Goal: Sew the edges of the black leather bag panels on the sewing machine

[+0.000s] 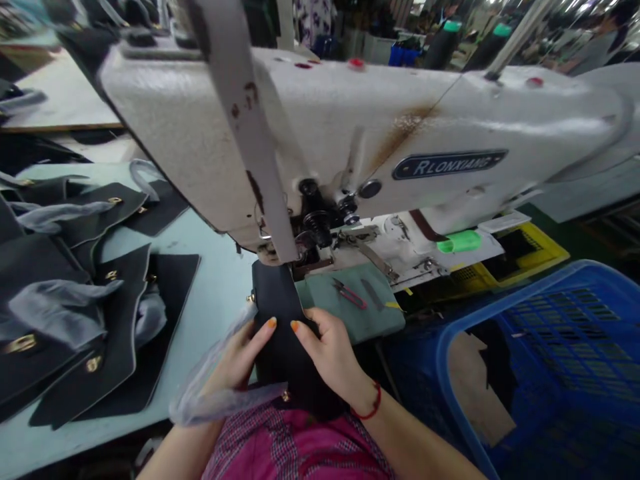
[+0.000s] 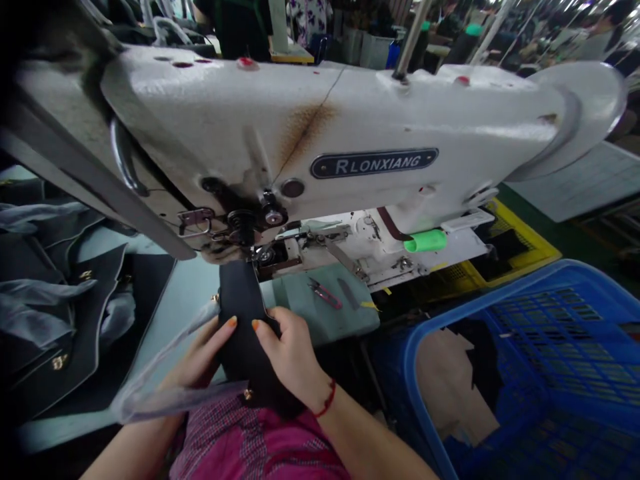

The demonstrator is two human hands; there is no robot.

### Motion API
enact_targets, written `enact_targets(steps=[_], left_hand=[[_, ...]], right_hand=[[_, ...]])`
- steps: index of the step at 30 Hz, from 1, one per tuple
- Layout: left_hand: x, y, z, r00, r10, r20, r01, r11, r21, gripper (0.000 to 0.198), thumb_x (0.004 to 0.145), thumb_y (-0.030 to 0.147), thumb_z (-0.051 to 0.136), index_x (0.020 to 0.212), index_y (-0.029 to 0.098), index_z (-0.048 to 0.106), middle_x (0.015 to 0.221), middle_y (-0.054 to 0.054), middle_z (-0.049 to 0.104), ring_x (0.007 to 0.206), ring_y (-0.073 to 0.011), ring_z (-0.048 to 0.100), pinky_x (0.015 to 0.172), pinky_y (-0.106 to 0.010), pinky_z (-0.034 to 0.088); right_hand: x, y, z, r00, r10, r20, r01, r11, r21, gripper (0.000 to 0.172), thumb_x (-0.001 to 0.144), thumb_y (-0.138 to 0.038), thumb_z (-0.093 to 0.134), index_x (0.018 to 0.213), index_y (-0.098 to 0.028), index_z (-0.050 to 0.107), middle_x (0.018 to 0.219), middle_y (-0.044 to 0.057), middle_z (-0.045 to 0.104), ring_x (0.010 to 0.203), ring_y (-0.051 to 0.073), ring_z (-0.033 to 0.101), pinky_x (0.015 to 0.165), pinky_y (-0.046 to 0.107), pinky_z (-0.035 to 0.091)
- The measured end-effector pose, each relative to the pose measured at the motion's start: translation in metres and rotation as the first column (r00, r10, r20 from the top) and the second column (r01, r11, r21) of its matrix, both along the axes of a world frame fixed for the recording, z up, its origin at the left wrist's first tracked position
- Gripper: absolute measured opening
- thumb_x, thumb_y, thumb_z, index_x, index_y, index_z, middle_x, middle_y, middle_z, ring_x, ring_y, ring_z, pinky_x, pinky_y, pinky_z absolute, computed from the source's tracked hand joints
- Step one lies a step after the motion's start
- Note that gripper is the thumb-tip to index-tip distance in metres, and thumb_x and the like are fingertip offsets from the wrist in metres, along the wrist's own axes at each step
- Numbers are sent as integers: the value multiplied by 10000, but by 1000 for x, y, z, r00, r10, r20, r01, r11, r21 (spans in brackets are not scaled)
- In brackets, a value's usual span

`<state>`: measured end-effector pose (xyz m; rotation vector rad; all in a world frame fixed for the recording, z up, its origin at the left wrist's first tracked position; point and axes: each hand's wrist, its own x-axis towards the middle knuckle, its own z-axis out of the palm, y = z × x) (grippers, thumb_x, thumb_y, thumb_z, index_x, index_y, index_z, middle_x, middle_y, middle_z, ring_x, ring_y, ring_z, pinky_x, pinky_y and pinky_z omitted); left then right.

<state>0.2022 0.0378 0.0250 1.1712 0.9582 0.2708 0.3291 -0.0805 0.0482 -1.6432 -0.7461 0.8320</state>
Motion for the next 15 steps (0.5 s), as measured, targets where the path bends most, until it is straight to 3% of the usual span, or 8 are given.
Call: enact_targets(steps=[3, 5, 11, 15], left_hand=[[10, -7, 5, 996, 89, 25, -78, 956, -283, 485, 741, 553, 722, 1101, 230, 681, 1002, -73, 774, 996, -328, 723, 828, -414, 616], [14, -14, 7, 989, 145, 27, -128, 933, -335, 557, 724, 542, 738, 1151, 196, 649, 970, -83, 773, 940, -321, 735, 752, -393, 629], [15, -20, 16, 966, 254, -39, -256, 933, -252, 554, 679, 430, 831, 1134, 220, 595, 1039, -67, 761, 903, -322, 740, 714, -385, 630], [14, -18, 24, 962, 262, -83, -272, 951, -148, 480, 681, 408, 832, 1073, 232, 619, 1069, -77, 758, 925, -347, 735, 716, -420, 634]], right_hand=[[-13, -4, -6, 998, -42, -47, 44, 998, 45, 227, 923, -302, 595, 1098, -170, 657, 996, 60, 727, 875, 194, 678, 742, 254, 522], [-18, -7, -7, 996, -87, -31, 88, 995, 46, 276, 906, -282, 615, 1160, -174, 621, 1071, 76, 716, 943, 208, 679, 776, 266, 534], [-17, -11, -3, 994, -111, -19, 112, 994, 4, 232, 899, -300, 626, 1092, -170, 639, 942, 63, 715, 820, 191, 678, 680, 254, 518], [-16, -9, 1, 991, -111, -69, 113, 993, 22, 184, 905, -328, 619, 982, -163, 648, 838, 31, 692, 737, 155, 643, 638, 229, 476]])
